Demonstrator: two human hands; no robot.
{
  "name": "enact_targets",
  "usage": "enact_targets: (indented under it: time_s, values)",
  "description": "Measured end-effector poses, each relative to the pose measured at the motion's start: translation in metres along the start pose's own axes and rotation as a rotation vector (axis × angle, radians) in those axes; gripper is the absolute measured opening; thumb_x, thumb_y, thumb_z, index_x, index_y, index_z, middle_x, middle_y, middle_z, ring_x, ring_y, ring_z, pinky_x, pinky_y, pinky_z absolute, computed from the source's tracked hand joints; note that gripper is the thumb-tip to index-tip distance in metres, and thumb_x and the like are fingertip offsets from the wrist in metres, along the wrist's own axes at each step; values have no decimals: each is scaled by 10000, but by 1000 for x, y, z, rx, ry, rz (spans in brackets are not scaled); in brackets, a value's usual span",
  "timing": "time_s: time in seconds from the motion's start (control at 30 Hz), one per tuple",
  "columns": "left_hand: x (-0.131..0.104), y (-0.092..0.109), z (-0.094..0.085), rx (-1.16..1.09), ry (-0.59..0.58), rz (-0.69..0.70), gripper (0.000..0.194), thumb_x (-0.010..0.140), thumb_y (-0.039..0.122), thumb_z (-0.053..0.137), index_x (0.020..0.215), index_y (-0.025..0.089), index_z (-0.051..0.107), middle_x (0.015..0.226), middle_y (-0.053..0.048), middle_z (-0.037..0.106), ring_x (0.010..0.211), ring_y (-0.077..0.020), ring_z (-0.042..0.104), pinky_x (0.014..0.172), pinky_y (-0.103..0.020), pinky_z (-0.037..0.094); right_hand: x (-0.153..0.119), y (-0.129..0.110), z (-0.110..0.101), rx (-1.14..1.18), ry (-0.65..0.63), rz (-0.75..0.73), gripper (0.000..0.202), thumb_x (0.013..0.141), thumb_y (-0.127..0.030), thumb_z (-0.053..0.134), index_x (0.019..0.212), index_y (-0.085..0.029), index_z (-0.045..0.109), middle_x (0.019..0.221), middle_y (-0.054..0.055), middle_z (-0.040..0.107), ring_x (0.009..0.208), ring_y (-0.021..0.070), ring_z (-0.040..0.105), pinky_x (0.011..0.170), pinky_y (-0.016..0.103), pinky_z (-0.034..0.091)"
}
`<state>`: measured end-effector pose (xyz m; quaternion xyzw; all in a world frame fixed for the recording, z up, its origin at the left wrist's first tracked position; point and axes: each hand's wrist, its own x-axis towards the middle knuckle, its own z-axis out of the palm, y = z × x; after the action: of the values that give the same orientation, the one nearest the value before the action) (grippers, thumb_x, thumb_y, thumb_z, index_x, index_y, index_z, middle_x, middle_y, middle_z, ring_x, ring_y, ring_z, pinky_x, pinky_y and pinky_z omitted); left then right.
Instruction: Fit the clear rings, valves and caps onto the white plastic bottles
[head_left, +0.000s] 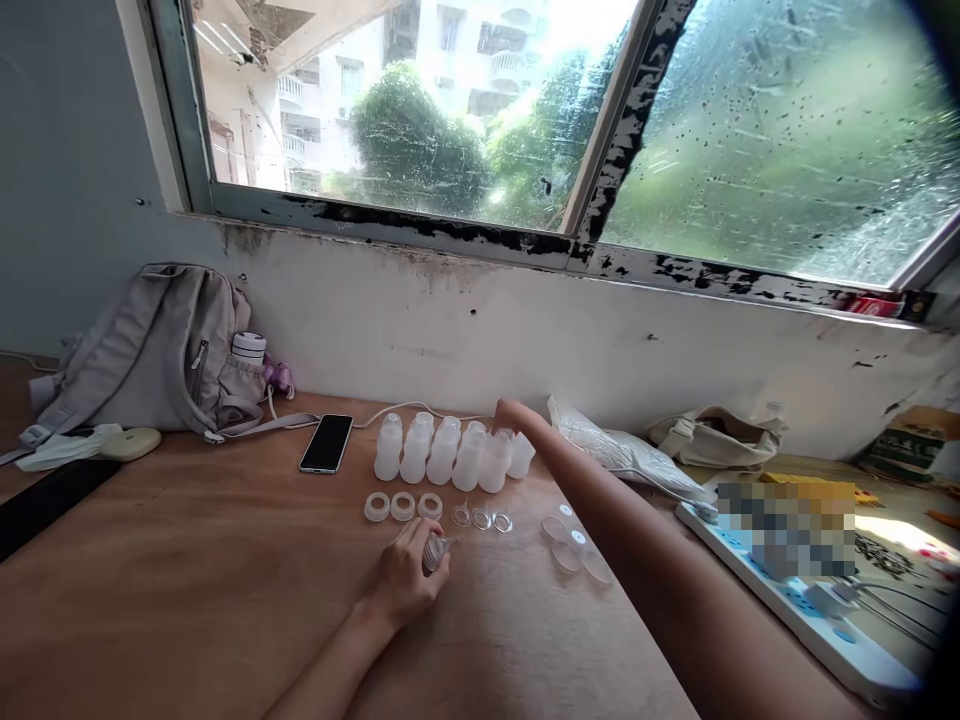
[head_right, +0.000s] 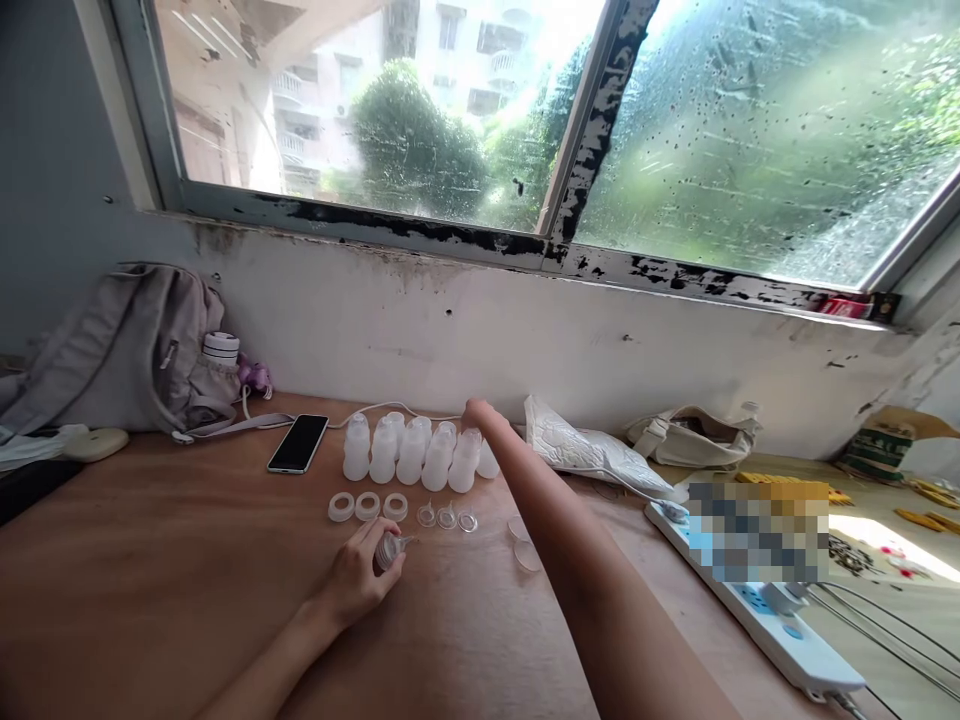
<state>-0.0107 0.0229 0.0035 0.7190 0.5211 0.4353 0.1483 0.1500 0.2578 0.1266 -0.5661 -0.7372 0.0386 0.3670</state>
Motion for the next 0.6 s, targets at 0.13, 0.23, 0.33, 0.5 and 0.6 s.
enact_targets:
  time_s: [0.13, 0.23, 0.33, 0.5, 0.6]
  values:
    - [0, 0, 0, -9, 6, -1, 157, 722, 195, 494, 879, 196, 507, 851, -52, 581, 808, -196, 556, 727, -305, 445, 3, -9, -12, -139, -147, 108, 196, 583, -210, 682, 493, -88, 557, 591, 54, 588, 590, 141, 601, 540, 237, 435]
    - [0, 0, -1, -26, 15, 19, 213, 723, 184, 497, 935, 191, 519, 897, -61, 593, 856, -197, 558, 759, -309, 449, 13, -21, -36, -204, -157, 130, 115, 523, -144, 704, 586, -129, 609, 617, 53, 606, 643, 195, 606, 574, 278, 461]
    - [-1, 2, -2, -37, 39, 55, 255, 731, 175, 496, 981, 196, 542, 949, -63, 601, 910, -194, 553, 809, -313, 442, 16, -38, -67, -232, -63, 94, 195, 640, -187, 611, 819, -112, 631, 803, 110, 628, 838, 240, 584, 714, 317, 441]
    - [-1, 5, -5, -63, 99, 42, 192, 745, 194, 496, 918, 201, 580, 916, -53, 628, 911, -198, 557, 836, -341, 434, -37, -62, -104, -94, 210, -174, 289, 765, -262, 475, 1002, -127, 570, 942, 110, 587, 833, 201, 546, 780, 311, 403]
    - [1, 4, -6, -143, 120, -64, 178, 747, 235, 510, 906, 201, 579, 920, -50, 637, 894, -193, 579, 807, -332, 452, -100, -63, -99, 46, 158, -300, 283, 776, -301, 477, 1012, -164, 551, 889, 76, 581, 786, 191, 536, 721, 302, 421]
